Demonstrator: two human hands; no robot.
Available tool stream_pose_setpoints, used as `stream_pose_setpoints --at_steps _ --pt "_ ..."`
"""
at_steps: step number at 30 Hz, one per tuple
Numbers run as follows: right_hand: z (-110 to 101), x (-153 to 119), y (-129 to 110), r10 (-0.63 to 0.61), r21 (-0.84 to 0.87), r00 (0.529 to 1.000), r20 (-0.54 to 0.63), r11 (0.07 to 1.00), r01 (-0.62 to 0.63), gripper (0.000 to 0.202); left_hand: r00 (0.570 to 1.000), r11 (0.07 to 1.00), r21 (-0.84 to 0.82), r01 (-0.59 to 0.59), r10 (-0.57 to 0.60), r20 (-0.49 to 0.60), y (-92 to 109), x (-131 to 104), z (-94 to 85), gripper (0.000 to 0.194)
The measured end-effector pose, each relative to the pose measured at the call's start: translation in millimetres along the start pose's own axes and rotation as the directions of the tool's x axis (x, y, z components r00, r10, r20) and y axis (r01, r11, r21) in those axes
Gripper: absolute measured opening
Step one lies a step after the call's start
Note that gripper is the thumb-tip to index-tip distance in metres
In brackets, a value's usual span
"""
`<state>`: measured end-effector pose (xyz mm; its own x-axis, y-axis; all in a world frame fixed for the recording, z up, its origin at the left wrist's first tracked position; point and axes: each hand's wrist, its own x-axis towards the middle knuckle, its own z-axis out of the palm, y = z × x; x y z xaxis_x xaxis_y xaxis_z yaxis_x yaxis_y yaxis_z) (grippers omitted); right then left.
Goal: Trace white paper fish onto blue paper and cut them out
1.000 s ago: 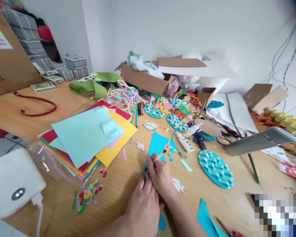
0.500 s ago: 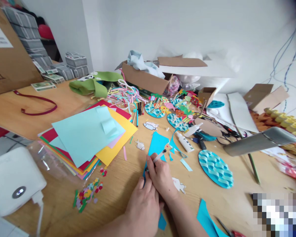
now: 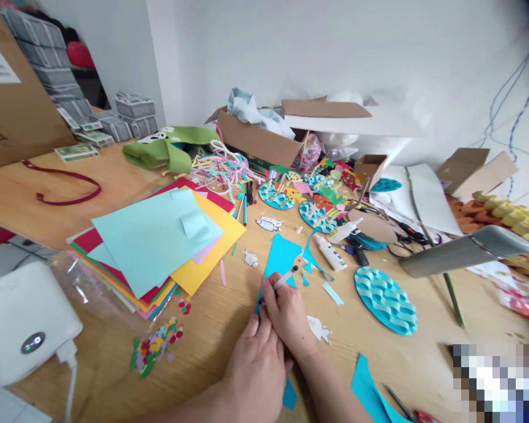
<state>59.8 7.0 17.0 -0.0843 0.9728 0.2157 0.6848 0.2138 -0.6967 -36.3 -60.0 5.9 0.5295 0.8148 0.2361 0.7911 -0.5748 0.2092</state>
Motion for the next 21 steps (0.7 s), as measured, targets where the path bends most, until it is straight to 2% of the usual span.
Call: stream_pose_setpoints --at_steps 4,8,12,16,19,21 --pt "2 0 1 -0.006 0.002 1.000 -0.013 1.000 0.006 0.033 0.999 1.000 0.010 -0.014 0.014 -0.043 -1 0 -0.8 0.047" --pt "1 -3 1 0.017 0.034 0.997 -0.076 0.999 -0.015 0.035 0.999 1.000 0.013 0.000 0.001 -0.044 -1 1 -0.3 0.045" --pt "-5 -5 -1 0.073 0.077 0.980 -0.185 0.995 -0.060 0.037 0.999 1.000 0.008 0.017 -0.017 -0.031 -1 1 1.0 0.044" --pt "-14 0 -2 0.112 0.179 0.927 -0.358 0.983 -0.049 0.032 0.999 1.000 -0.011 0.007 -0.007 -0.036 -6 3 -0.2 0.047" --pt "-23 5 -3 0.125 0.252 0.884 -0.451 0.968 -0.009 0.029 0.999 0.999 -0.026 -0.040 0.041 0.020 -12 7 -7.9 0.048" --pt "-32 5 -6 0.157 0.322 0.879 -0.451 0.947 -0.003 0.028 0.989 0.997 -0.041 -0.070 0.075 0.129 -15 13 -19.0 0.045"
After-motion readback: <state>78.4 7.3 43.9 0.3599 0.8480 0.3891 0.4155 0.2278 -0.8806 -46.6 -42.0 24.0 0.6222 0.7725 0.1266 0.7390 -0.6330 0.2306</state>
